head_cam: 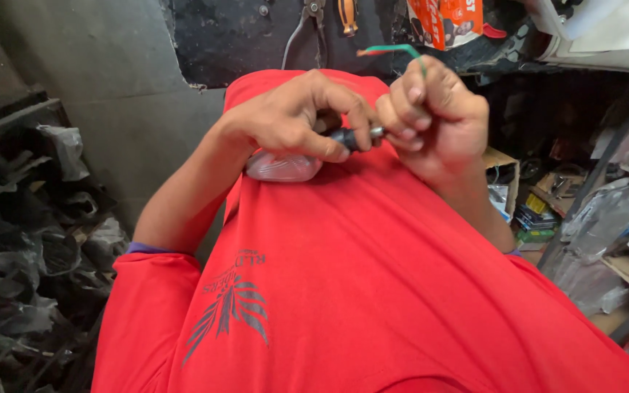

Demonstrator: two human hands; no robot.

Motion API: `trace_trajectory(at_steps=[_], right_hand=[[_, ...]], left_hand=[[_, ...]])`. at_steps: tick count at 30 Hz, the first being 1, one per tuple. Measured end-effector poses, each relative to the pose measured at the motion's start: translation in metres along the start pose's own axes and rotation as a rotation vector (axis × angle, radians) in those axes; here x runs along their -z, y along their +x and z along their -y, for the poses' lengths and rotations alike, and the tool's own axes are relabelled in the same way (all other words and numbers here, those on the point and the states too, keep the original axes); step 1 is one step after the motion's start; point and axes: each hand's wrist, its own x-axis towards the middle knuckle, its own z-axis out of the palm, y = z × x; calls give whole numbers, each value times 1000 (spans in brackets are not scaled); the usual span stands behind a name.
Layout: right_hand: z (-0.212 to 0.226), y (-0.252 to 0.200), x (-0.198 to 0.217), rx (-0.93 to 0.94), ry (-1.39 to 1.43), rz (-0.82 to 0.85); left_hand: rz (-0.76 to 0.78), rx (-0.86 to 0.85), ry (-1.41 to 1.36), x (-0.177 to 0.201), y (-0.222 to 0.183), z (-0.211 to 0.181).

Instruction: Repair and reassemble a motorcycle turn signal light indicator.

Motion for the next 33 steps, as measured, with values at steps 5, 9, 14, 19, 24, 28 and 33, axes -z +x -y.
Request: trace_trajectory(at_steps=[5,9,14,19,24,28,33], right_hand=[[-5,5,-6,-72,-41,-64],[-6,9,-1,-227,90,-214],[-8,18,0,-314,90,-316],[-4,13,-7,-336,73,-388],[-2,12,-8,-329,54,-397],[2,12,-11,-316,8,-425],[5,14,-4,-303,60,-384]], left_hand=[[-40,-75,-84,-1,-10,12],[-82,96,204,-9,-6,-7],[-158,52,369,-20,-7,-9],[-141,-89,406,-23,-5,-12],[-115,-99,406,-21,-6,-11],[-116,-101,402,-20,-3,-12],[-116,-75,411,-18,2,-12]])
